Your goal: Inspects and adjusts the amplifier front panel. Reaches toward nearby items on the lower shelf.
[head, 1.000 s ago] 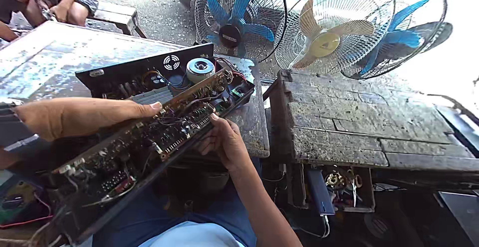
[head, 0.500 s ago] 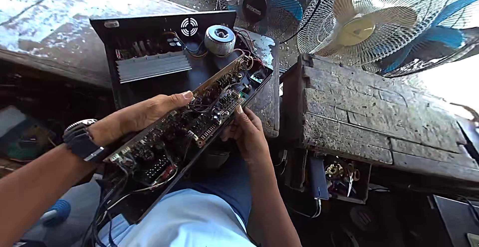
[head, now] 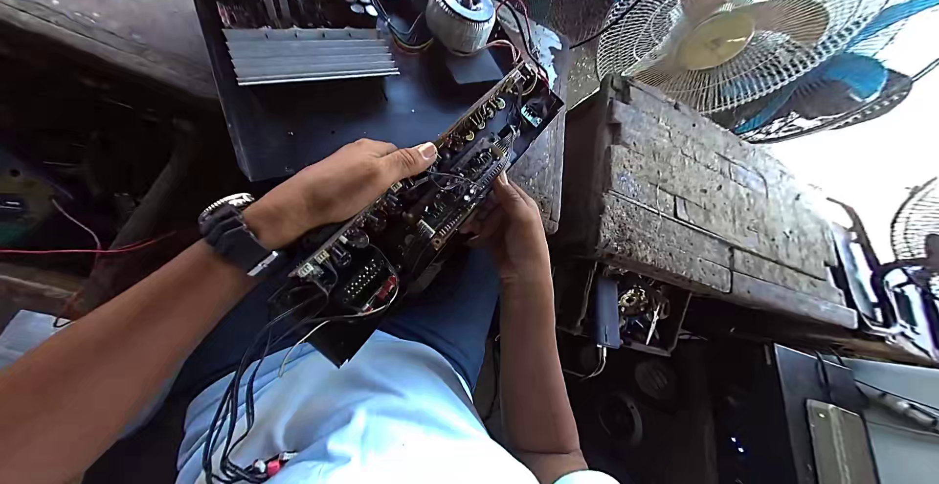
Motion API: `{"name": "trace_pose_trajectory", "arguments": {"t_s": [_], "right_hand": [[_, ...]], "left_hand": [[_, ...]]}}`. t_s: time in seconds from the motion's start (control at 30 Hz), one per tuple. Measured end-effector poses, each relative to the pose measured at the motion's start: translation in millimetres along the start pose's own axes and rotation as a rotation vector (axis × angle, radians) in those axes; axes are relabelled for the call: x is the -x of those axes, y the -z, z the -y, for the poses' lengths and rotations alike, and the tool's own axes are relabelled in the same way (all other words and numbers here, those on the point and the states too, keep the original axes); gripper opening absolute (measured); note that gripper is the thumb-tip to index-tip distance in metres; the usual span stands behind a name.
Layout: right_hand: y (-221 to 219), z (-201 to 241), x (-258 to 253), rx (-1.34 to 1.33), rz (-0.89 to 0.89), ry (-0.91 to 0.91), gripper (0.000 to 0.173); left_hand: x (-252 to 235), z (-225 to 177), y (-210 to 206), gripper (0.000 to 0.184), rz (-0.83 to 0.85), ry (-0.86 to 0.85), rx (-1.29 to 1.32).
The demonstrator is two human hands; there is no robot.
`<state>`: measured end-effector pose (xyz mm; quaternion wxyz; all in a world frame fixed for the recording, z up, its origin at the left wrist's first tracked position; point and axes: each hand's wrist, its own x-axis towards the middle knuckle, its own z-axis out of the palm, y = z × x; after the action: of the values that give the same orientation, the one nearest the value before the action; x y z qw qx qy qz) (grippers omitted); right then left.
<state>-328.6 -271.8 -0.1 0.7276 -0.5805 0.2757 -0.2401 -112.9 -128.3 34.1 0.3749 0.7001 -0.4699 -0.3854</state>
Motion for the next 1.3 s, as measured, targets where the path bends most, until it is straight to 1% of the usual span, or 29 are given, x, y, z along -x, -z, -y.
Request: {"name": "trace_pose_trajectory", "arguments": {"t_s": [0.1,0.17,0.2,0.27,0.33,0.4,0.47,0.53,0.7,0.73,0.77,0.8,0.83,0.87,0.9,0.97,1.0,1.03,1.1,1.17,1.2,1.23,1.3], "right_hand": [[1,2,4,-0.006,-0.039,0.056,0.038],[4,3,6,-0.064,-0.043,0.105,0.034],[5,5,6,-0.089,-0.037,0.132,0.030],[7,9,8,-0.113,-0.019,0.186,0.028],[7,13,10,-0.097,-0.003,0.225,0.028],[7,10,10,-0.100,-0.002,0.268,0.030],[7,5,10,-0.074,-0.024,0.297,0.033],[7,-1,11,-0.014,-0.040,0.314,0.042],[5,-7,11,0.039,-0.048,0.347,0.060],[4,-7,12,0.059,-0.043,0.368,0.062],[3,-8,12,0.079,-0.041,0.397,0.065],[2,-9,13,0.100,-0.044,0.425,0.067],[1,-10,13,0.126,-0.059,0.453,0.067],[-1,-12,13,0.160,-0.089,0.473,0.062],[-3,-13,13,0.199,-0.121,0.487,0.053],[-7,-17,13,0.262,-0.140,0.516,0.028],[-9,-20,13,0.271,-0.127,0.526,0.020],[-12,-22,13,0.265,-0.099,0.528,0.016],[-18,-25,14,0.254,-0.052,0.517,0.014],[-25,-27,14,0.264,-0.043,0.530,0.012],[-27,-27,14,0.277,-0.043,0.533,0.012],[-29,-25,15,0.299,-0.041,0.529,0.013],[-32,-21,15,0.378,-0.023,0.499,0.020]], "left_hand": [[2,0,-2,0.066,0.034,0.023,0.156],[4,-2,-2,0.060,0.092,0.083,0.391],[5,-1,-3,0.054,0.123,0.083,0.531],[1,2,-6,0.043,0.146,0.022,0.735],[-5,6,-10,0.044,0.119,-0.027,0.836],[-10,7,-16,0.043,0.084,-0.034,0.950],[-17,10,-22,0.047,0.077,-0.058,1.052],[-22,12,-29,0.051,0.050,-0.065,1.117],[-23,11,-41,0.049,0.036,0.029,1.385],[-24,16,-42,0.047,0.060,0.019,1.425],[-27,27,-45,0.045,0.124,-0.008,1.449],[-33,42,-48,0.046,0.252,-0.039,1.500],[-41,60,-52,0.051,0.406,-0.088,1.561],[-46,75,-56,0.062,0.542,-0.132,1.583],[-47,84,-59,0.070,0.621,-0.191,1.578],[-43,91,-67,0.070,0.627,-0.332,1.540],[-41,89,-69,0.069,0.604,-0.356,1.533],[-39,90,-71,0.067,0.591,-0.386,1.526],[-37,91,-74,0.067,0.542,-0.408,1.513],[-35,96,-79,0.061,0.493,-0.456,1.501],[-32,94,-81,0.055,0.457,-0.468,1.463],[-29,90,-83,0.046,0.404,-0.473,1.395],[-21,89,-85,0.032,0.287,-0.461,1.240]]}}
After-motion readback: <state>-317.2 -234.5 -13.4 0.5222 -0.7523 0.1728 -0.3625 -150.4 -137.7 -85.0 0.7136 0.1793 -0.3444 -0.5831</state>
